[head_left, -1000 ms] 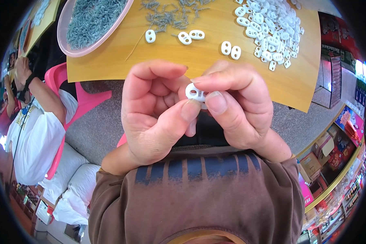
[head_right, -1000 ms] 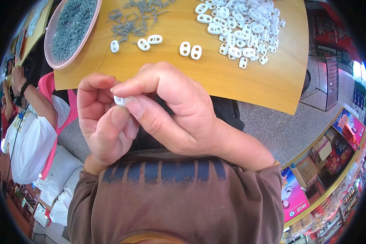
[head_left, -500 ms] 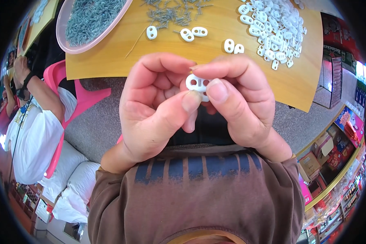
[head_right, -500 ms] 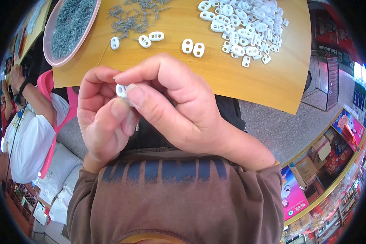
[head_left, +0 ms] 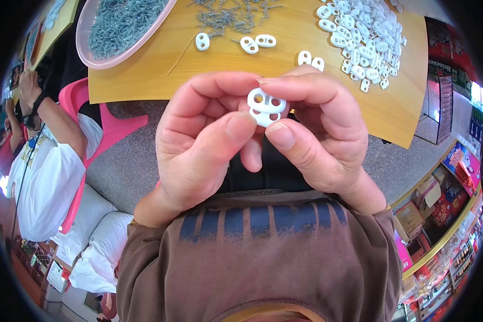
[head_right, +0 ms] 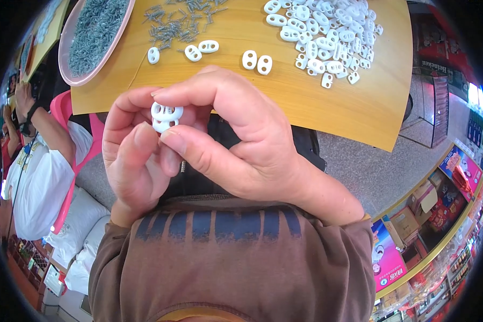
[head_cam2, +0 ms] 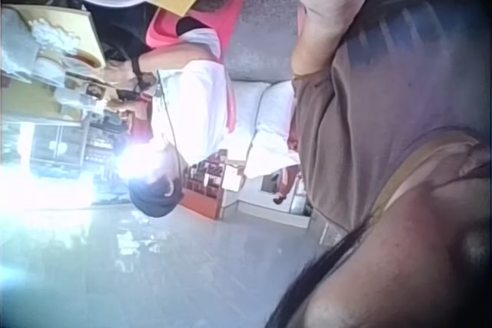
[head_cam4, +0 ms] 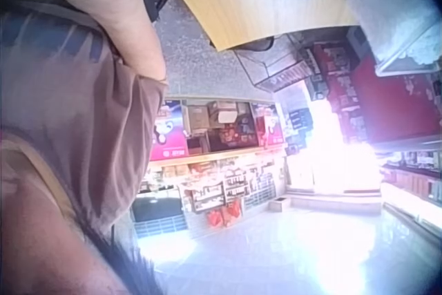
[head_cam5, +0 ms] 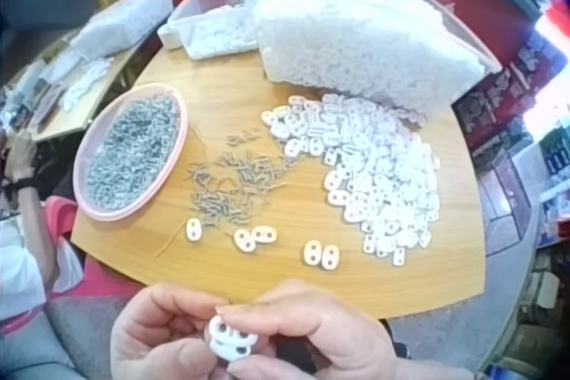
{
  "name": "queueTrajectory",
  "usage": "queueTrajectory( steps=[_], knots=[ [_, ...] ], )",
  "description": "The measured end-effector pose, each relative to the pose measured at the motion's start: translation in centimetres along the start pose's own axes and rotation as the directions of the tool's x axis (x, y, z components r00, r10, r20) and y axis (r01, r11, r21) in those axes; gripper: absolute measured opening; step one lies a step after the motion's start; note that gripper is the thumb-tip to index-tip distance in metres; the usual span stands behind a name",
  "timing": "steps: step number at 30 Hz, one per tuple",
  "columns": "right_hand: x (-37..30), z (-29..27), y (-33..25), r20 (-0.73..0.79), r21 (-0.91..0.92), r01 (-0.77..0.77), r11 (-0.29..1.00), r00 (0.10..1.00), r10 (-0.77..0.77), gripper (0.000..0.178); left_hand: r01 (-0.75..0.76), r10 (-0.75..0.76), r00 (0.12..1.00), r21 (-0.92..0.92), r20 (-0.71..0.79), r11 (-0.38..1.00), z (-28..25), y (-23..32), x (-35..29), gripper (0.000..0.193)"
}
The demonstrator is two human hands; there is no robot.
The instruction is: Assembling small white plastic components by manually inserting metal pins.
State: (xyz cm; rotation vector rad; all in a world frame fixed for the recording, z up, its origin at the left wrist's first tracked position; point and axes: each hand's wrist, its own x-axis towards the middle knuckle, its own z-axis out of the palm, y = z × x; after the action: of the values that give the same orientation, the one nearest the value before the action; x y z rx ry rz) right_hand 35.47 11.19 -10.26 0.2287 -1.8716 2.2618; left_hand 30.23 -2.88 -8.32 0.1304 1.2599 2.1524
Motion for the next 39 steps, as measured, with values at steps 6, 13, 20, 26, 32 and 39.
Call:
queueTrajectory(
  steps=[6,13,20,26,32,39],
  knots=[
    [0.0,0.3,-0.4,-0.072,0.09,-0.112,0.99,0.99,0.119,0.028,0.008,-0.009,1.0,0.108,0.007,0.994,0.0,-0.1,-0.1,0.034],
    [0.6,0.7,-1.3,-0.09,0.423,-0.209,0.882,0.959,0.27,0.025,-0.023,0.019,0.999,0.109,0.037,0.994,-0.1,0.0,0.1,0.035],
    [0.4,0.8,-1.2,-0.104,0.469,-0.218,0.856,0.949,0.299,0.022,-0.024,0.024,1.0,0.095,0.003,0.995,-0.2,-0.3,0.3,0.033],
    [0.4,0.9,-0.7,-0.182,0.258,-0.133,0.957,0.966,0.184,0.016,-0.06,0.058,0.998,0.082,0.029,0.995,0.0,-0.6,0.2,0.034],
    [0.6,1.2,-0.5,-0.191,0.231,-0.11,0.967,0.969,0.156,0.015,-0.052,0.052,0.998,-0.001,0.032,0.999,-0.5,-0.3,0.4,0.026],
    [0.9,1.3,0.5,-0.186,0.162,-0.069,0.984,0.977,0.099,0.015,0.059,-0.061,0.996,0.04,0.067,0.997,-1.3,-0.2,0.8,0.006]
  ],
)
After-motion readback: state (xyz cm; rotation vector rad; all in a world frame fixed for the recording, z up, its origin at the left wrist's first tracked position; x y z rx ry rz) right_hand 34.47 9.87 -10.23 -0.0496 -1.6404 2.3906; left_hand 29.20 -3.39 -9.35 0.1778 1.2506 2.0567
